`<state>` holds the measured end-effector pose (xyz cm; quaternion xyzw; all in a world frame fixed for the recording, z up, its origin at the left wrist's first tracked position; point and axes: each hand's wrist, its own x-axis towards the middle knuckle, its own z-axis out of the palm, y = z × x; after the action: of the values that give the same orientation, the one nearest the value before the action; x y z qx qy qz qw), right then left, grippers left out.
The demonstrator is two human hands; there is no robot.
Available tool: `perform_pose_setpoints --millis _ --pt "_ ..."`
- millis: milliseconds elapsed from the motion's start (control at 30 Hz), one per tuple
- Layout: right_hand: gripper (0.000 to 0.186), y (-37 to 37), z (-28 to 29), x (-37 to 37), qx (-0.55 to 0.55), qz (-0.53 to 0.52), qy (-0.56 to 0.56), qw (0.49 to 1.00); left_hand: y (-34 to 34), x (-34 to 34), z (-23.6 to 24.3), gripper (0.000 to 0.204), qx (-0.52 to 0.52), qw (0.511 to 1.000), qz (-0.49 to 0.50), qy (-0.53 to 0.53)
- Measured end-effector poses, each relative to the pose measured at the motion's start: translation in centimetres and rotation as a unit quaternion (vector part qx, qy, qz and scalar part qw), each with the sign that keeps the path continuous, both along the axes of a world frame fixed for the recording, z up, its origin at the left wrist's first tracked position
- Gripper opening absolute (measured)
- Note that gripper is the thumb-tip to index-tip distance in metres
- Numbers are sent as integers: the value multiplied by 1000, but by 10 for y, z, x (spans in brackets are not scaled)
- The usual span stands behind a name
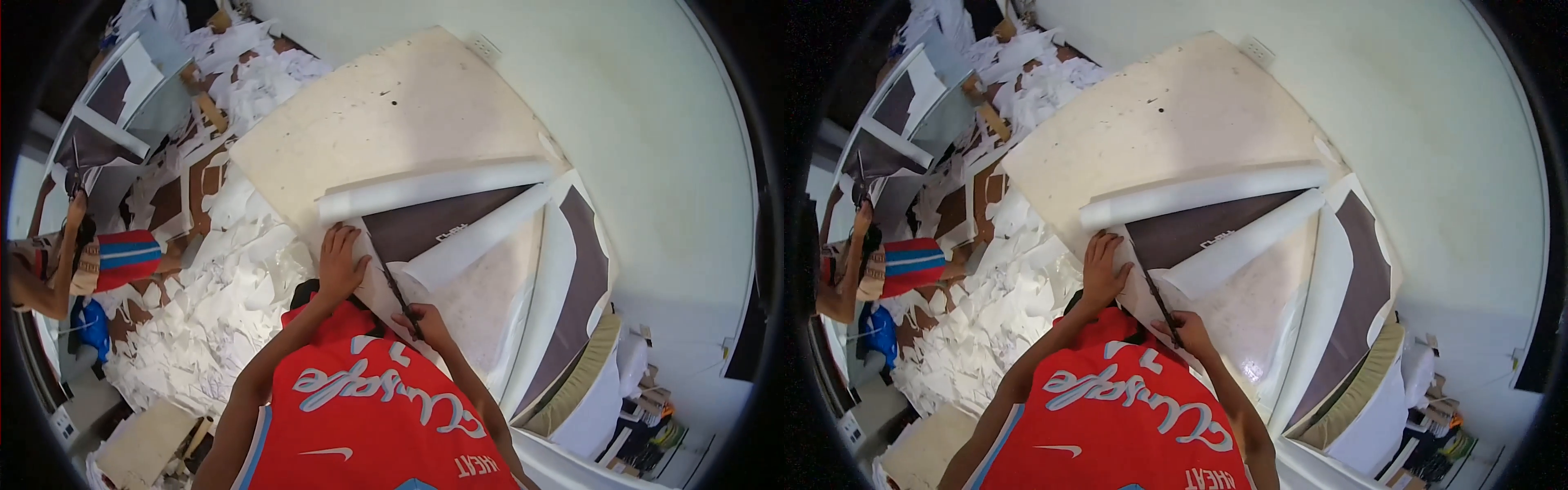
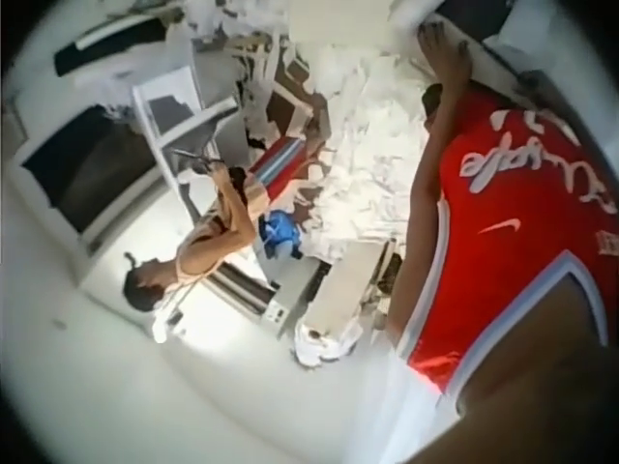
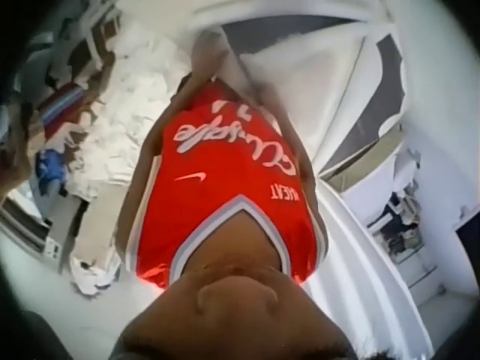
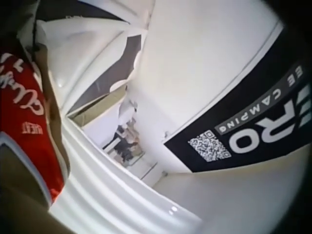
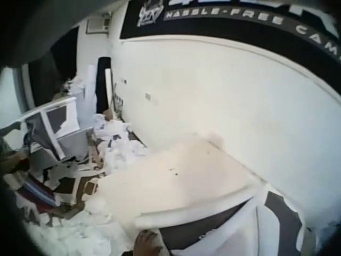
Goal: Cutting patterns out of fabric and foam layers using scissors.
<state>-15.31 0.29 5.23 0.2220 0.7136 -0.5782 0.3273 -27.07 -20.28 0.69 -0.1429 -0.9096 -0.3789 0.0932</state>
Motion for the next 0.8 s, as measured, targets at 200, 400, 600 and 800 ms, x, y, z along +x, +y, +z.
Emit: perform_pose_setpoints --millis 200,400,600,800 --pt "40 -3 5 -17 10 18 32 999 4 0 8 58 16 1000 -10 -10" --pt "40 -16 -7 -35 -8 0 42 999 3 1 9 61 11 1000 -10 -13" --pt "40 -28 -6 -66 -8 -12 55 998 1 0 7 62 11 1000 -12 -19" --pt "47 -34 -14 -90 -16 -10 109 994 -3 3 12 62 6 1000 -19 -13"
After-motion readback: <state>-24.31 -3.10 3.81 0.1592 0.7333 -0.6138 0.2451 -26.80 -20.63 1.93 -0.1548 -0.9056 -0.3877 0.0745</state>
